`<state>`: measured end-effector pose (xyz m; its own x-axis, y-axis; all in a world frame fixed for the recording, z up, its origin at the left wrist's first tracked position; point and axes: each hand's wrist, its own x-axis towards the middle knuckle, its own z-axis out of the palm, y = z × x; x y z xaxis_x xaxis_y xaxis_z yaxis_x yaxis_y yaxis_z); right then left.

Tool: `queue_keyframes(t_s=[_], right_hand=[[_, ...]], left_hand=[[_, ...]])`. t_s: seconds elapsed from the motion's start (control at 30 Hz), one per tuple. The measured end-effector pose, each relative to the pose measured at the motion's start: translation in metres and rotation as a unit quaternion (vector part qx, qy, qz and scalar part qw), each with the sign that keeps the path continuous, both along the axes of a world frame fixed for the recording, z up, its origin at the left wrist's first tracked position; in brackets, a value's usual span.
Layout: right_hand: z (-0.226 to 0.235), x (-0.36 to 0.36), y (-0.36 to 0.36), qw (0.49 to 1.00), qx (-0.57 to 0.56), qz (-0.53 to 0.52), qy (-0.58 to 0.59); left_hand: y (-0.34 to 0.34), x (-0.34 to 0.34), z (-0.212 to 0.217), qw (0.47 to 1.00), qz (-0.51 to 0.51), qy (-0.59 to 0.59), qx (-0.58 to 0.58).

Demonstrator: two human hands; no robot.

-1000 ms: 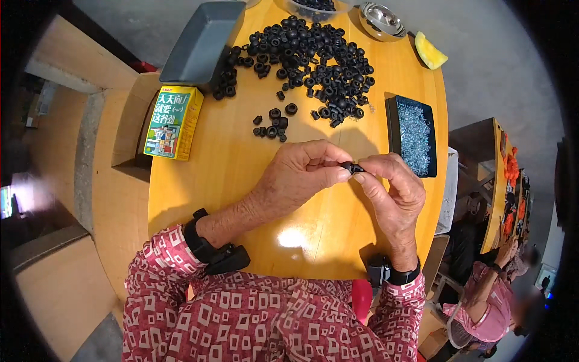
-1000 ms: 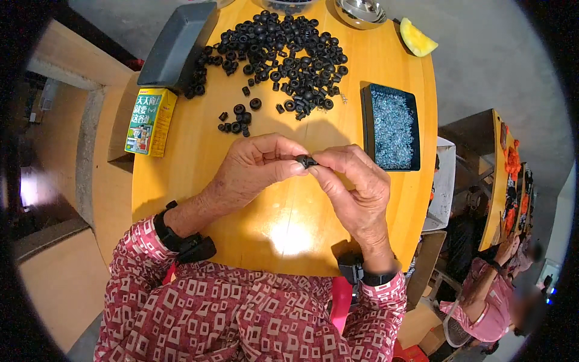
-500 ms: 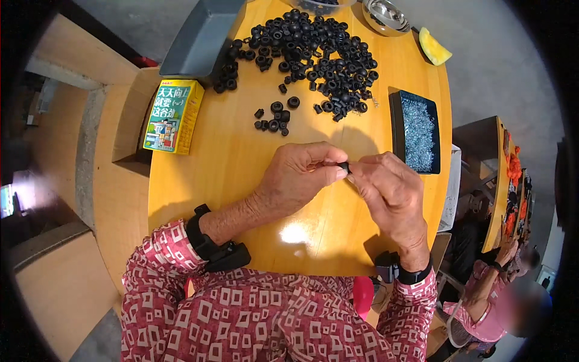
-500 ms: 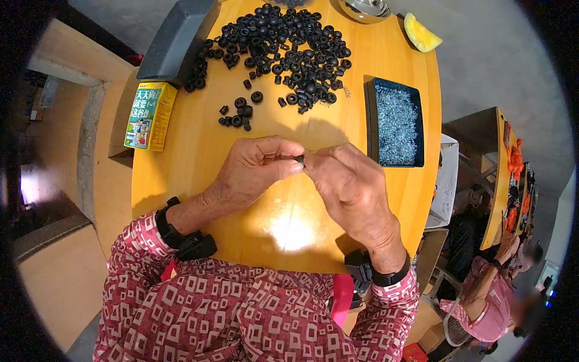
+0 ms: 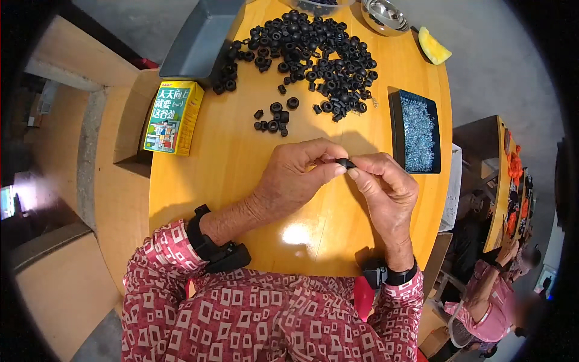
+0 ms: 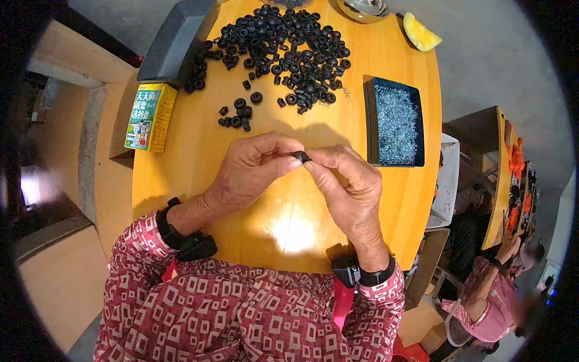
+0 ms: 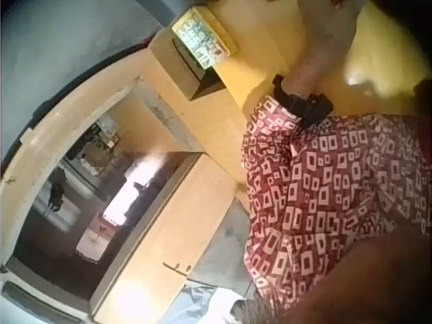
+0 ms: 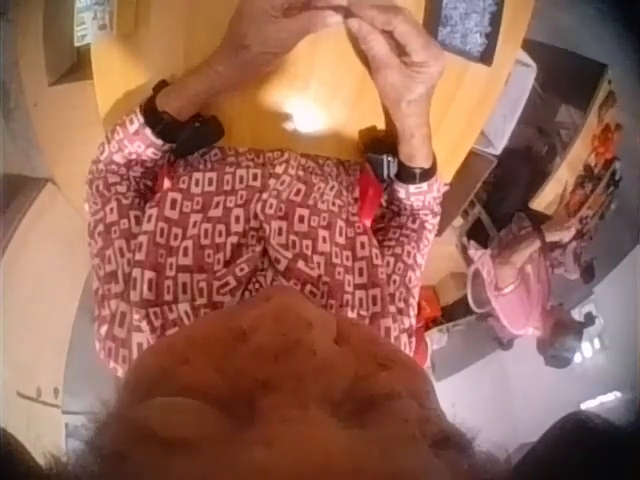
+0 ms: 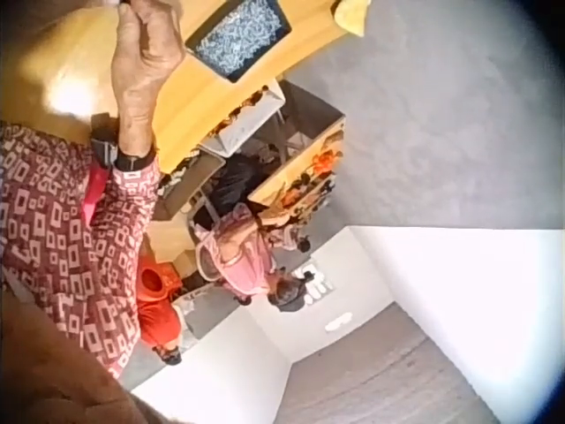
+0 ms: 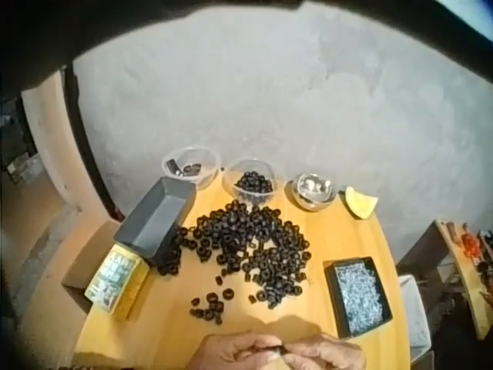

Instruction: The person assembles small components by hand, inserting tiny springs into black plastic parts one at a time at the table.

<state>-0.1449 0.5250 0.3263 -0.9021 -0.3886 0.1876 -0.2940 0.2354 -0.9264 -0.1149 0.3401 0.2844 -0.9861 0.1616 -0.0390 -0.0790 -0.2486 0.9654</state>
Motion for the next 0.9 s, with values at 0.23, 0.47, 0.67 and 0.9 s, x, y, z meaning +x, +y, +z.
queue_keyframes(t_s=[0.23, 0.47, 0.67, 0.9], right_hand=[[0.002, 0.003, -0.001, 0.997, 0.066, 0.0, 0.05], [-0.003, 0.008, -0.007, 0.959, 0.162, -0.017, 0.232], [0.003, 0.01, -0.011, 0.932, 0.217, -0.01, 0.29], [-0.004, 0.012, -0.01, 0.962, 0.169, -0.006, 0.213]], left_hand=[[0.002, 0.002, -0.001, 0.999, -0.009, -0.026, 0.027], [0.008, 0.001, 0.001, 0.997, 0.024, -0.05, 0.06], [0.002, -0.002, 0.001, 0.999, 0.009, -0.03, 0.029], [0.002, -0.004, 0.001, 1.0, 0.007, -0.02, 0.016]])
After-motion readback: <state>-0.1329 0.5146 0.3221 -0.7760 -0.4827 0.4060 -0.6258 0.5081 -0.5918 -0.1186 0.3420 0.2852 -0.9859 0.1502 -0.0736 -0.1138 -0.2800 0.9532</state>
